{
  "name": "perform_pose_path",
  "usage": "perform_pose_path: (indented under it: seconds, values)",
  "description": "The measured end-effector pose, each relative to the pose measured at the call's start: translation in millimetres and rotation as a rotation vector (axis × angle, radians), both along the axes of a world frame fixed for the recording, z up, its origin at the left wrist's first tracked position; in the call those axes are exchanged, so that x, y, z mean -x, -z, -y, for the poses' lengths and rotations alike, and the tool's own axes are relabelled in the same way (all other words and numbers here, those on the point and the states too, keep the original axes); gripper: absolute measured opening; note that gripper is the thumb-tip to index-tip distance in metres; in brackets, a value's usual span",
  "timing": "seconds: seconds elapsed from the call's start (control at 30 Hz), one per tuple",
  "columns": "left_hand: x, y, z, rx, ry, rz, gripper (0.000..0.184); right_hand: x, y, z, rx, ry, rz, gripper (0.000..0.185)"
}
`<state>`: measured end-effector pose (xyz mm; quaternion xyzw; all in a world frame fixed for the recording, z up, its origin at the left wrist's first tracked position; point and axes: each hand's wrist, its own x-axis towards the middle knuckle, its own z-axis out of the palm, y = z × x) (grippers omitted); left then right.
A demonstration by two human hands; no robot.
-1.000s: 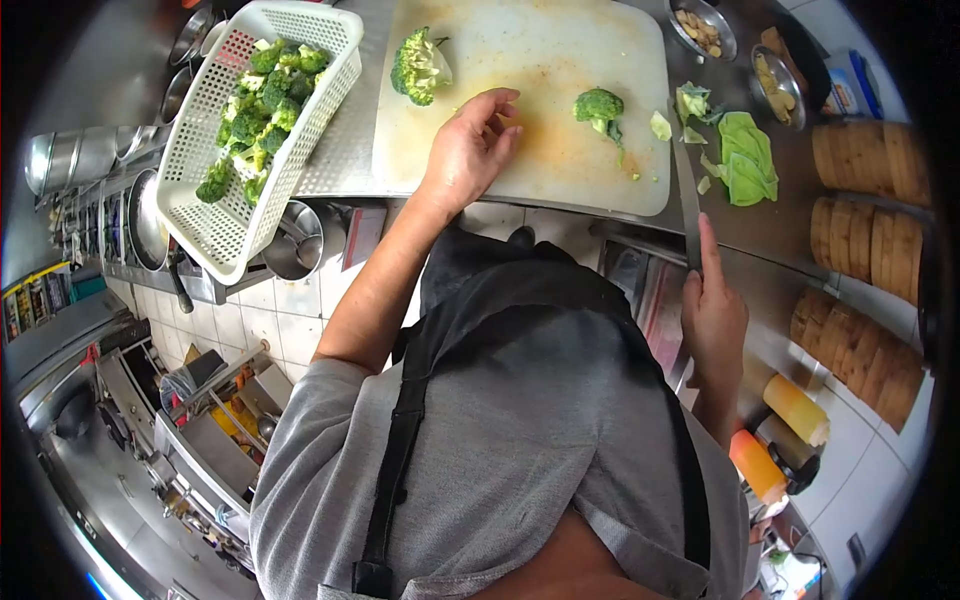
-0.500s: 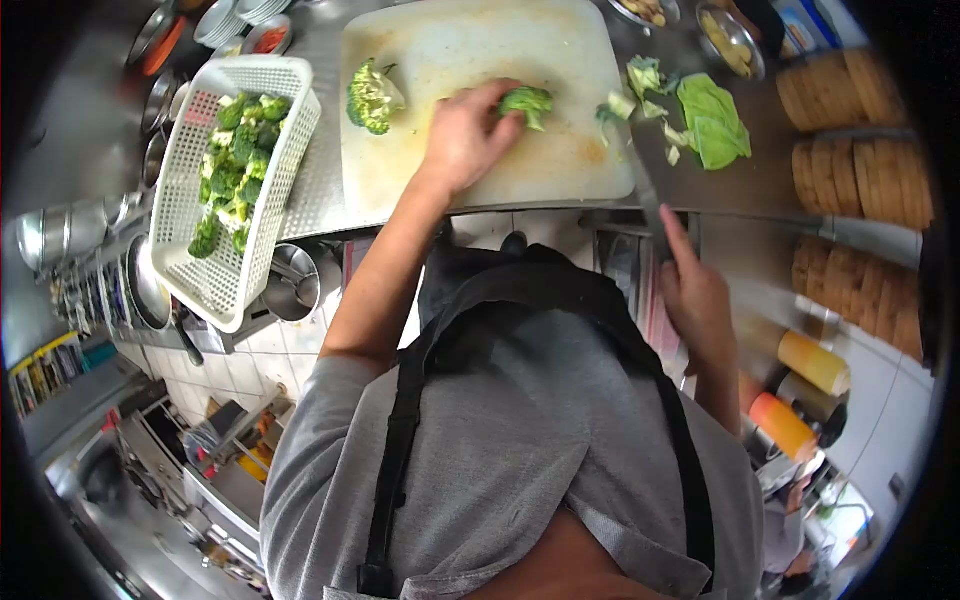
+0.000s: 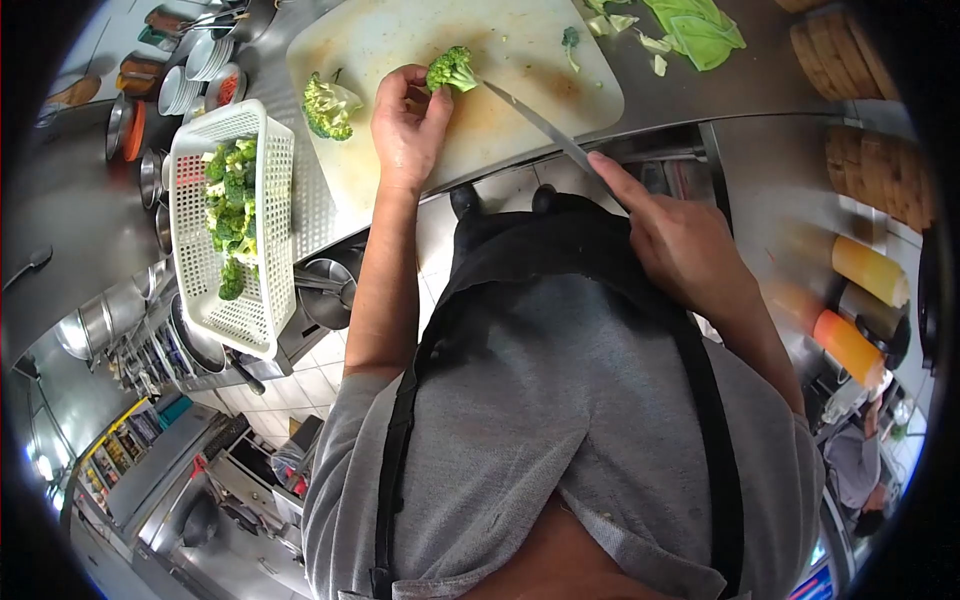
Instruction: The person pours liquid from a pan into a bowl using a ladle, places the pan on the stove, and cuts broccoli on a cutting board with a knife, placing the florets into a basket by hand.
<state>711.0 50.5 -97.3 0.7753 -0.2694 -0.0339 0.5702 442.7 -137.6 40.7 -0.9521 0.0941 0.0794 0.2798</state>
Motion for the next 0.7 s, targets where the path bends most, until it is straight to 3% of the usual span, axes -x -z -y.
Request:
perform_pose_path:
  seconds: [0.7]
  values:
    - [2.1, 1.9, -2.1, -0.043, -0.017, 0.014, 0.029, -17.9, 4.2, 0.1, -0.027, -0.063, -0.08, 0.079]
